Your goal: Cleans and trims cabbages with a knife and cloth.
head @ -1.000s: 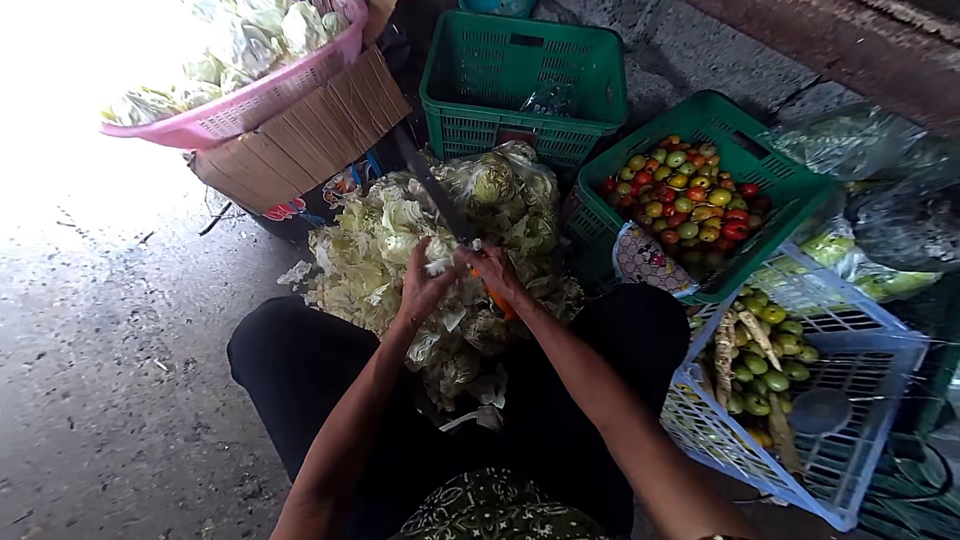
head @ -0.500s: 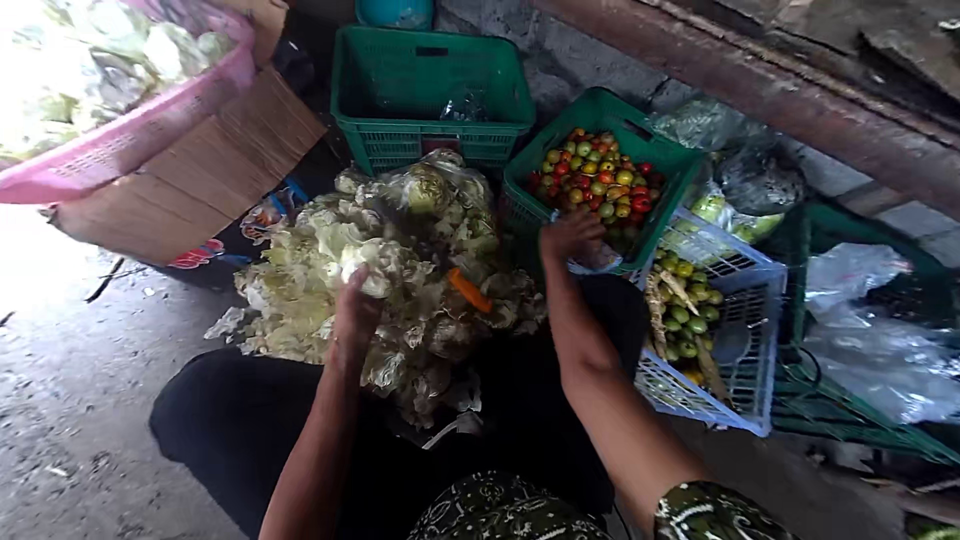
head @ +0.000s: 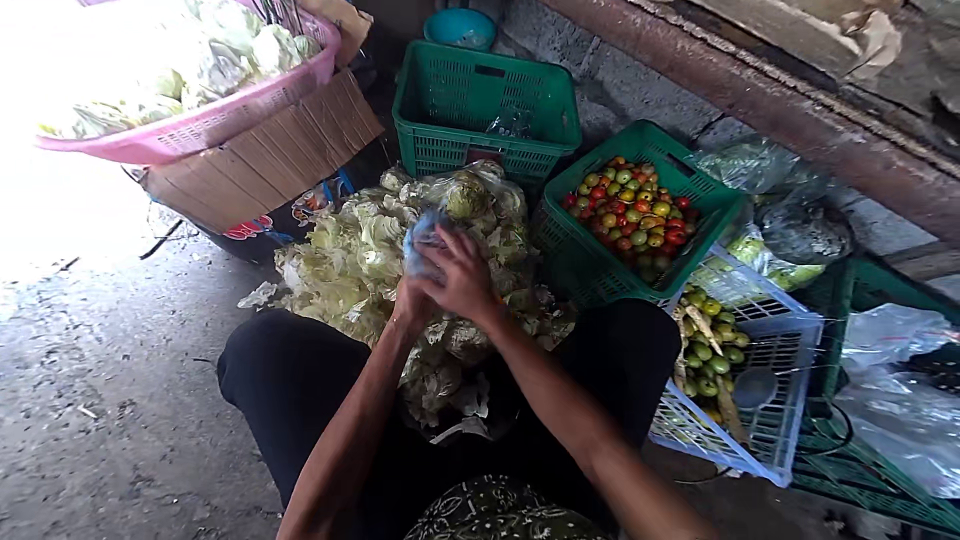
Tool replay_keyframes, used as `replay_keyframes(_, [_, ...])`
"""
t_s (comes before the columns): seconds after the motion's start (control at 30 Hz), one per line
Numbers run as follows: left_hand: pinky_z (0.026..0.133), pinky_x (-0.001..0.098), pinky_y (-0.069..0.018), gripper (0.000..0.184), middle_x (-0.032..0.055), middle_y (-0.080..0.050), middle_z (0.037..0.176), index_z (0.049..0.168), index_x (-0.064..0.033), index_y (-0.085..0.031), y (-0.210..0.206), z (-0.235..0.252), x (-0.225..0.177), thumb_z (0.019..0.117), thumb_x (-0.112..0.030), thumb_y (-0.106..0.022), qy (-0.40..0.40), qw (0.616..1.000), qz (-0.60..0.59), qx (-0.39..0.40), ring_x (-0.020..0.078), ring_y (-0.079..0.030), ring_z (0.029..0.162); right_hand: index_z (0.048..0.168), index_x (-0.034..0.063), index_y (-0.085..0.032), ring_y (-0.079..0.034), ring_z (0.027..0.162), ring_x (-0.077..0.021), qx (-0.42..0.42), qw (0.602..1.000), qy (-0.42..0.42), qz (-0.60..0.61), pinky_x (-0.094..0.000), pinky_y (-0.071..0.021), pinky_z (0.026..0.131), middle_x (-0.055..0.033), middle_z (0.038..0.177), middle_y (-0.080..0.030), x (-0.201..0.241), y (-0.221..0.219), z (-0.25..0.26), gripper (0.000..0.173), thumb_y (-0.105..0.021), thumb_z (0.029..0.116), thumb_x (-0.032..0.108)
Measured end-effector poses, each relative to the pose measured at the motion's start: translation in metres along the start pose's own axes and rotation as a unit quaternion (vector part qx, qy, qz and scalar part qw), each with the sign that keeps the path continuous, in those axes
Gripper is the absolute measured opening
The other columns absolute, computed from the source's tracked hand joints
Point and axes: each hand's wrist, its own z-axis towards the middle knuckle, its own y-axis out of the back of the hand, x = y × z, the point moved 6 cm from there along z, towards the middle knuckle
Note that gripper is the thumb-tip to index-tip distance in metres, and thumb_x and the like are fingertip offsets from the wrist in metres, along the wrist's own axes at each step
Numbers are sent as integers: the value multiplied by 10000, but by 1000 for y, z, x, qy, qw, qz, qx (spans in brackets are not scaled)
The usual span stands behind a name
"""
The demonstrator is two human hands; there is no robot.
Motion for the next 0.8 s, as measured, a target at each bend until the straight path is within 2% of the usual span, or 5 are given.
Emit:
replay_keyframes(0.17, [894, 356, -557, 421, 19, -691, 1095, 1295, -143, -550, 7, -5, -5, 1129, -368, -235, 12, 999, -23, -36, 127, -666, 1011, 899, 72, -806, -665, 1178, -328, -135, 983, 123, 0, -556, -447, 1071, -77, 1231, -734, -1, -41, -2, 327, -625, 964, 337])
replay_keyframes(0.27, [918, 310, -551, 431, -19, -680, 1154, 1370, -203, -506, 0, -6, -10, 1120, -428, -236, -7, 1000, -3, 16, 87, -652, 1056, 894, 25, -797, -660, 1181, -353, -197, 967, 152, 60, -553, -402, 1116, -136, 1173, -745, 1, -33, -8, 369, -575, 972, 309])
replay_keyframes(0.4, [817, 334, -578, 461, 9, -708, 1002, 1207, -175, -603, 6, -8, -5, 1111, -464, -256, 18, 998, -53, -21, 118, -682, 938, 1053, 121, -803, -585, 1266, -369, -178, 958, 226, -15, -574, -301, 1170, -124, 1223, -723, 3, -38, -22, 469, -470, 1022, 449])
replay_keyframes(0.67, [794, 309, -584, 386, 22, -697, 952, 1130, -157, -604, 3, -10, 1, 1117, -389, -297, 53, 987, -149, -11, 121, -686, 889, 882, 168, -772, -608, 908, -289, -257, 940, 204, -96, -527, -388, 983, -74, 877, -668, 19, -41, -32, 198, -806, 782, 335])
replay_keyframes(0.8, [810, 390, -606, 518, 71, -714, 1054, 1245, -136, -606, 5, -3, -2, 1065, -558, -363, 62, 988, -138, -20, 190, -702, 953, 885, -87, -706, -670, 820, -218, -265, 948, 38, 170, -377, -519, 892, -172, 814, -699, 12, -10, -19, 265, -610, 939, 155])
